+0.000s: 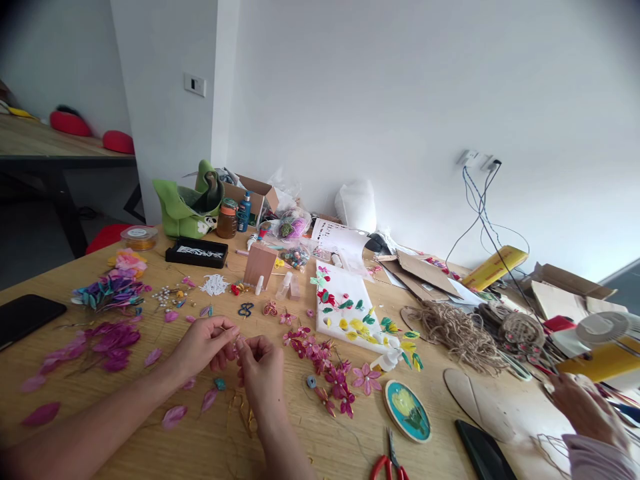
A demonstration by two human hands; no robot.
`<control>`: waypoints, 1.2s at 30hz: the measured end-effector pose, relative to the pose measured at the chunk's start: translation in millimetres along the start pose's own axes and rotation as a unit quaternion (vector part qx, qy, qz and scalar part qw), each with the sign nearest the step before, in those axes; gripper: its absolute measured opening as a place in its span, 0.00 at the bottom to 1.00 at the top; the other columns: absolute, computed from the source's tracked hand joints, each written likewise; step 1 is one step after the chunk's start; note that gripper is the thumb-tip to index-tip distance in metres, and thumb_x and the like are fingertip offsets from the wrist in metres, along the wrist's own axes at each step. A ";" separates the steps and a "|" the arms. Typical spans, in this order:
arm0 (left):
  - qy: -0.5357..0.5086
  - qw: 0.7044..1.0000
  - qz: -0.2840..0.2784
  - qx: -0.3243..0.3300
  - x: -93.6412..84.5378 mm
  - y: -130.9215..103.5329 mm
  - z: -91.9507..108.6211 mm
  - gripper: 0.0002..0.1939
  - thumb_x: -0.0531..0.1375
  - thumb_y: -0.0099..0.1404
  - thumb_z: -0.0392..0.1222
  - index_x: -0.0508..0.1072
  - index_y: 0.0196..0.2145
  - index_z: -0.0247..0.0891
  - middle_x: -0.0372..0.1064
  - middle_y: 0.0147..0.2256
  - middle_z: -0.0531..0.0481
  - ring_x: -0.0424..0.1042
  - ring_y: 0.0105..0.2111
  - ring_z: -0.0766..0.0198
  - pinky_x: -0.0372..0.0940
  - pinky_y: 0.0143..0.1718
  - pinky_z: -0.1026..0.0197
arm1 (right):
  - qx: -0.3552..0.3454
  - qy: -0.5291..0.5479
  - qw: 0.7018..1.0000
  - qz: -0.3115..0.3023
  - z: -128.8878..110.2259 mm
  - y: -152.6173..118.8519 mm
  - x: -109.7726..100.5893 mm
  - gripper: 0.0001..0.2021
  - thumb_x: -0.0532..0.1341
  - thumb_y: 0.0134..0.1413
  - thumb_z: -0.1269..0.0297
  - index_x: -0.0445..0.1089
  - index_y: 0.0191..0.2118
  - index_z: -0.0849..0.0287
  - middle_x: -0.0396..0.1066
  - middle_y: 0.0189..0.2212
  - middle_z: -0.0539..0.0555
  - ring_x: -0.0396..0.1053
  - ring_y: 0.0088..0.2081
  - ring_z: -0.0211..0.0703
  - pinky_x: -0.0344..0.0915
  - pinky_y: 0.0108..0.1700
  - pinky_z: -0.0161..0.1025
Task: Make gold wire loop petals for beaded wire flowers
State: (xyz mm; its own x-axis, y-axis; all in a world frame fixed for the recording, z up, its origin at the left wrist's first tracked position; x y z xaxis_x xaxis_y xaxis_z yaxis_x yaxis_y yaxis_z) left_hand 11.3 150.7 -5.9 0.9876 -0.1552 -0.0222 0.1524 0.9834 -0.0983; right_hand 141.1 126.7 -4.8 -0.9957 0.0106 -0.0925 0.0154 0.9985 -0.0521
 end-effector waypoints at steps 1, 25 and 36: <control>0.001 1.000 -0.003 -0.001 -0.2 0.6 -0.3 0.25 0.61 0.51 0.65 0.68 0.27 0.37 0.68 0.16 0.55 0.64 0.12 0.68 0.56 0.11 0.68 | -0.005 -0.013 1.000 0.008 0.4 0.0 -0.7 0.20 0.63 0.45 0.46 0.65 0.23 0.60 0.61 0.15 0.47 0.56 0.14 0.33 0.52 0.14 0.31; 0.070 0.992 -0.101 -0.031 1.7 -1.7 -0.9 0.30 0.59 0.49 0.70 0.69 0.32 0.37 0.68 0.18 0.55 0.61 0.12 0.70 0.54 0.13 0.68 | -0.019 -0.150 0.986 0.067 -17.4 18.3 -63.2 0.25 0.53 0.54 0.40 0.66 0.32 0.60 0.64 0.20 0.48 0.57 0.17 0.34 0.53 0.18 0.31; 0.303 0.944 -0.113 0.065 8.4 -11.8 -1.3 0.10 0.58 0.58 0.43 0.76 0.24 0.39 0.66 0.18 0.53 0.64 0.21 0.63 0.48 0.24 0.64 | 0.016 -0.534 0.845 0.002 -13.0 10.9 -68.4 0.05 0.62 0.50 0.76 0.74 0.30 0.62 0.76 0.31 0.60 0.73 0.36 0.50 0.59 0.35 0.38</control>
State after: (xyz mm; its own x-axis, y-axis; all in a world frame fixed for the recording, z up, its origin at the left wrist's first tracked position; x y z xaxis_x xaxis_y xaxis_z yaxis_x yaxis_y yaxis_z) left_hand 17.7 137.7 -6.2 0.7331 -0.3495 -0.5834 0.3991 0.9157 -0.0471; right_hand 208.2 137.6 13.9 -0.3454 -0.0581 -0.9367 0.0376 0.9964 -0.0757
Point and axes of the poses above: each hand's wrist, its own y-axis towards the middle knuckle, its own x-axis out of the palm, z = x × y, the point moved 2 cm from there along y, towards the middle knuckle
